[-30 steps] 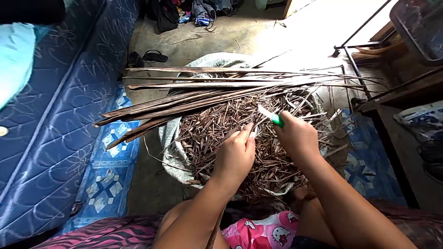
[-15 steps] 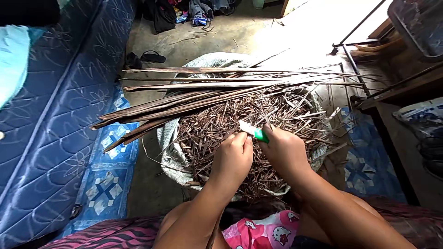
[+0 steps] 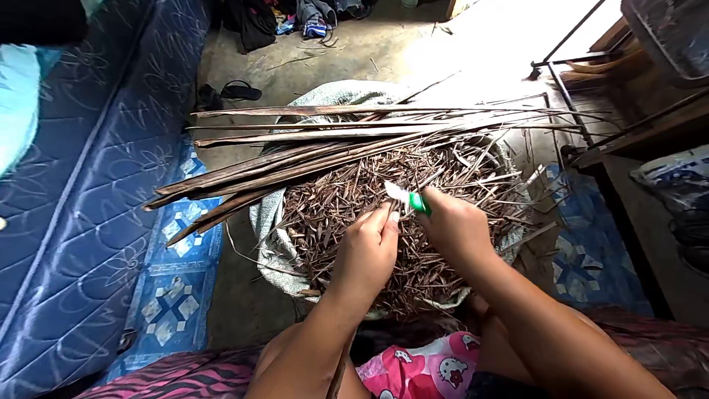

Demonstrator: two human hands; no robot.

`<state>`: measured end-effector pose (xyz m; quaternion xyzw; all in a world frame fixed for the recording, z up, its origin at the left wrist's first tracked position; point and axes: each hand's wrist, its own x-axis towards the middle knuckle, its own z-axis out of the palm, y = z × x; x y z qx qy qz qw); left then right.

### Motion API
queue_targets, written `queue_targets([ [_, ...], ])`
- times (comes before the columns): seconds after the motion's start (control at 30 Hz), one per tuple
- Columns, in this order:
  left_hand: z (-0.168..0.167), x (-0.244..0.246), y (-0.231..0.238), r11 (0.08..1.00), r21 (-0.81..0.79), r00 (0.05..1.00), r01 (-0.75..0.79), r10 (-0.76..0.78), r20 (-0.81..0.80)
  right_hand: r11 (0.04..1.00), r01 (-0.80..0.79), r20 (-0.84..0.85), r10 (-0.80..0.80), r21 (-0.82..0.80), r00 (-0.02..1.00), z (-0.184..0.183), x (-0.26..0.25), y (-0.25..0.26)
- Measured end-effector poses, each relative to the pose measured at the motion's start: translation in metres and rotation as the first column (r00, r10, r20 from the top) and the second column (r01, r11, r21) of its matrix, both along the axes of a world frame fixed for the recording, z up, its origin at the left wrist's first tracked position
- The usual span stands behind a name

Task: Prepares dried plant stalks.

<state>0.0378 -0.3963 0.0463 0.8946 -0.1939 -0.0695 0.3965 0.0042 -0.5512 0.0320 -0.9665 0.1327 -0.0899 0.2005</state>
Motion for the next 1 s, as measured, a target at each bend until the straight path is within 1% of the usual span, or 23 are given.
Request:
queue_targets([
  [0.07,0.001,0.0,0.001,1.0,-0.008,1.0,0.002,-0.002,-0.025,0.992,0.125,-0.102,-0.121,0.034,0.987,0.006,0.009,-0.021],
  [0.1,0.002,0.0,0.001,1.0,-0.014,1.0,-0.001,0.001,-0.025,0.984,0.176,-0.11,-0.171,0.039,0.979,0.009,0.011,-0.027],
  [0.13,0.002,0.001,0.001,1.0,-0.019,1.0,-0.001,0.001,-0.014,0.982,0.187,-0.078,-0.183,0.041,0.98,0.012,0.01,-0.027],
  [0.17,0.002,0.001,0.001,1.0,-0.023,1.0,0.002,-0.003,-0.006,0.987,0.152,-0.021,-0.151,0.043,0.988,0.013,0.007,-0.022],
  [0.23,0.001,0.0,0.0,1.0,-0.028,1.0,0.001,-0.001,0.02,0.999,0.012,0.101,-0.015,0.038,0.995,0.008,-0.003,-0.004],
  [0.27,0.001,-0.001,0.0,1.0,-0.025,1.0,-0.002,0.002,0.025,0.999,-0.05,0.135,0.047,0.019,0.99,0.004,-0.006,0.003],
  [0.3,0.001,-0.001,0.0,1.0,-0.022,1.0,-0.001,0.002,0.022,0.997,-0.079,0.128,0.077,0.008,0.989,0.001,-0.006,0.005],
  [0.33,0.001,-0.001,0.001,1.0,-0.022,1.0,0.003,-0.002,0.014,0.997,-0.068,0.086,0.066,0.02,0.994,0.001,-0.005,0.003],
  [0.43,0.004,-0.002,0.003,1.0,-0.007,1.0,0.015,-0.015,-0.022,0.993,0.105,-0.073,-0.101,0.058,0.992,0.007,0.009,-0.024],
  [0.47,0.005,-0.003,0.004,1.0,0.002,0.999,0.016,-0.016,-0.027,0.986,0.152,-0.089,-0.147,0.06,0.985,0.01,0.011,-0.03],
  [0.5,0.006,-0.004,0.004,1.0,0.012,0.999,0.022,-0.021,-0.032,0.985,0.161,-0.081,-0.156,0.069,0.984,0.014,0.009,-0.029],
  [0.53,0.006,-0.004,0.004,1.0,0.016,1.0,0.023,-0.023,-0.02,0.987,0.129,-0.062,-0.124,0.092,0.99,0.018,0.005,-0.022],
  [0.57,0.005,-0.005,0.003,1.0,0.02,1.0,0.024,-0.024,-0.009,0.992,0.062,-0.023,-0.059,0.111,0.998,0.019,-0.002,-0.012],
  [0.63,0.004,-0.005,0.003,1.0,0.012,0.999,0.022,-0.022,0.025,0.992,-0.092,0.04,0.089,0.091,0.995,0.016,-0.015,0.009],
  [0.67,0.003,-0.005,0.003,1.0,0.01,0.999,0.02,-0.021,0.037,0.989,-0.132,0.052,0.129,0.063,0.99,0.014,-0.018,0.014],
  [0.73,0.001,-0.005,0.004,1.0,0.023,0.997,0.011,-0.013,0.071,0.993,-0.113,0.045,0.112,0.031,0.993,0.011,-0.016,0.011],
  [0.8,0.001,-0.005,0.004,1.0,0.032,0.996,-0.001,-0.002,0.084,1.0,-0.022,0.026,0.022,-0.002,0.999,0.012,-0.009,-0.001],
  [0.83,0.002,-0.005,0.004,0.999,0.039,0.997,0.0,-0.003,0.081,0.999,0.009,0.042,-0.007,-0.035,0.999,0.012,-0.007,-0.004],
  [0.87,0.001,-0.005,0.004,0.999,0.037,0.996,-0.003,0.0,0.084,0.999,0.009,0.071,-0.005,-0.047,0.997,0.014,-0.009,-0.002],
  [0.93,0.0,-0.006,0.001,0.999,0.031,0.996,-0.007,0.004,0.088,0.997,-0.069,0.121,0.073,-0.034,0.99,0.013,-0.017,0.015],
  [1.0,0.0,-0.007,0.001,0.999,0.051,0.998,-0.001,-0.003,0.067,0.991,-0.129,0.117,0.132,-0.036,0.984,0.008,-0.021,0.024],
])
